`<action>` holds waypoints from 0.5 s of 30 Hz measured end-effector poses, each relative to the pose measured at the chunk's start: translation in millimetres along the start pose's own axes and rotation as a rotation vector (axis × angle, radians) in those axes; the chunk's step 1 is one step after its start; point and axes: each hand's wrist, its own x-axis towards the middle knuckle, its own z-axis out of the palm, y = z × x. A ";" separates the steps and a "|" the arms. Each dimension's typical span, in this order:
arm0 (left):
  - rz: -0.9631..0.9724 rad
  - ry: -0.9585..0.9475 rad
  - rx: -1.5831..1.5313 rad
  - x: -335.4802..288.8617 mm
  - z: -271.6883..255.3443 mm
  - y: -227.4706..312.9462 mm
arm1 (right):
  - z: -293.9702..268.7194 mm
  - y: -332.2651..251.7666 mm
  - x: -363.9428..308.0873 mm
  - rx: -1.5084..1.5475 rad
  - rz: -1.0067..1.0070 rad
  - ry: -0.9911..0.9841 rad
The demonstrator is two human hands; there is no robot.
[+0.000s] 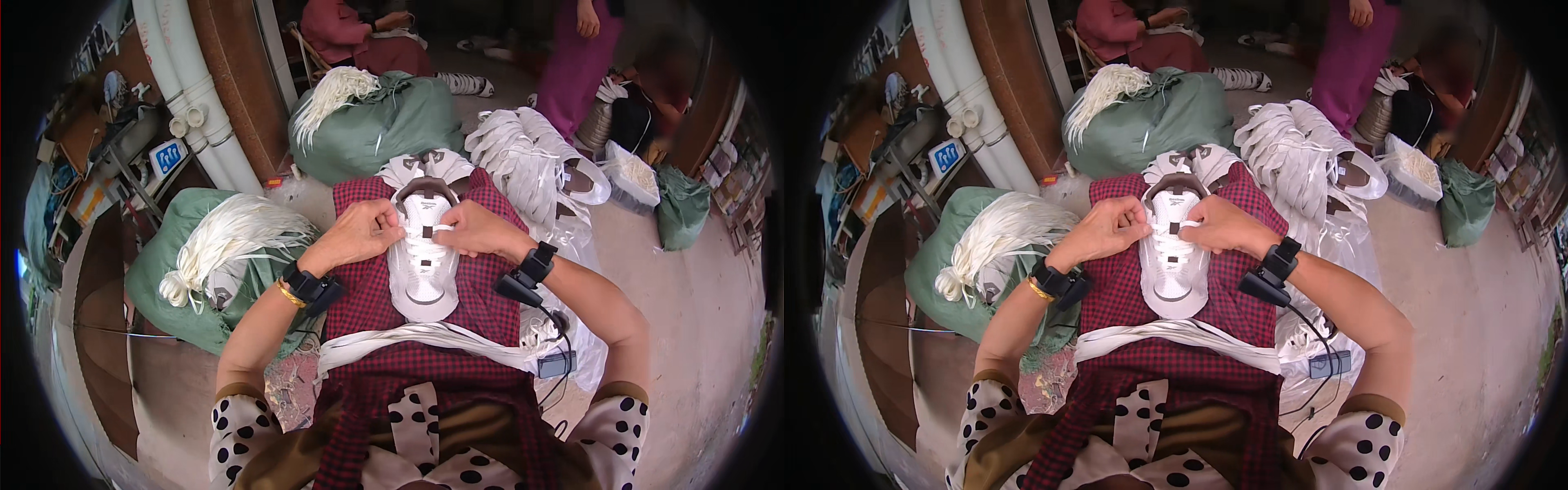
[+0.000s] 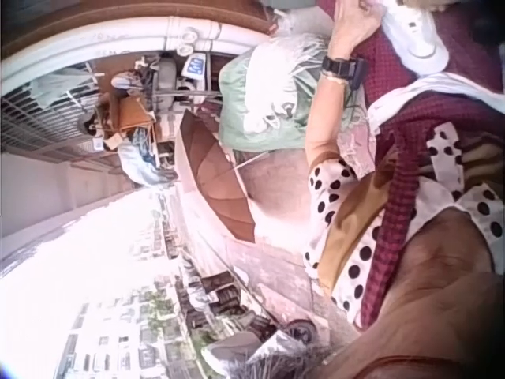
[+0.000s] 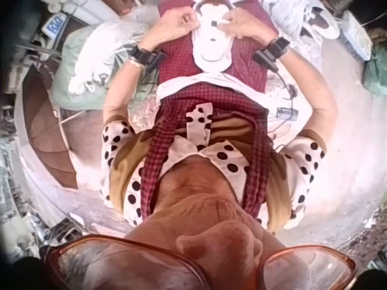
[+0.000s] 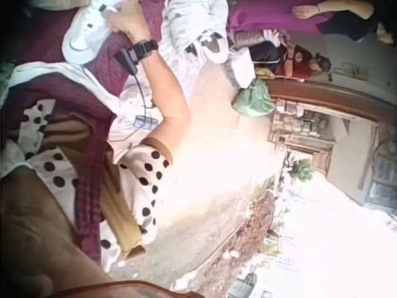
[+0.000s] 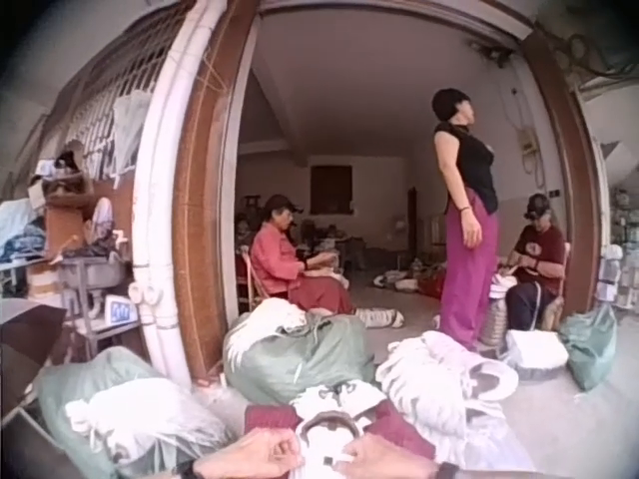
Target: Lacing a white sneaker while sitting in a warehouse workspace.
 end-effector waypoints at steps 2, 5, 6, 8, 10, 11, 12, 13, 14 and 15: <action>0.015 0.046 -0.105 -1.8 4.6 2.4 | -0.1 2.4 0.3 0.096 -0.030 0.001; 0.082 0.128 0.024 -10.9 4.9 1.6 | 0.3 5.1 -1.3 0.156 -0.026 0.054; 0.074 0.164 0.099 -13.7 4.3 0.4 | -0.1 6.6 -3.3 0.137 -0.029 0.088; 0.081 0.148 0.060 -17.2 2.8 -2.2 | -4.1 10.8 -9.0 0.186 -0.025 0.143; -0.008 0.082 0.011 -18.6 1.8 -5.1 | -7.5 15.6 -14.3 0.228 -0.015 0.180; -0.024 0.095 0.017 -18.0 0.6 -6.7 | -9.0 18.6 -17.4 0.070 -0.061 0.217; -0.010 0.133 0.055 -16.3 -1.1 -8.3 | -10.4 21.6 -19.9 -0.099 -0.060 0.257; -0.010 0.173 0.094 -15.5 -2.5 -9.6 | -11.3 24.6 -22.7 -0.043 0.002 0.231; 0.003 0.183 0.087 -15.4 -4.3 -10.7 | -12.3 26.7 -23.6 -0.027 -0.060 0.217; -0.030 0.157 0.091 -15.1 -6.1 -11.1 | -13.4 28.3 -24.4 -0.046 -0.089 0.236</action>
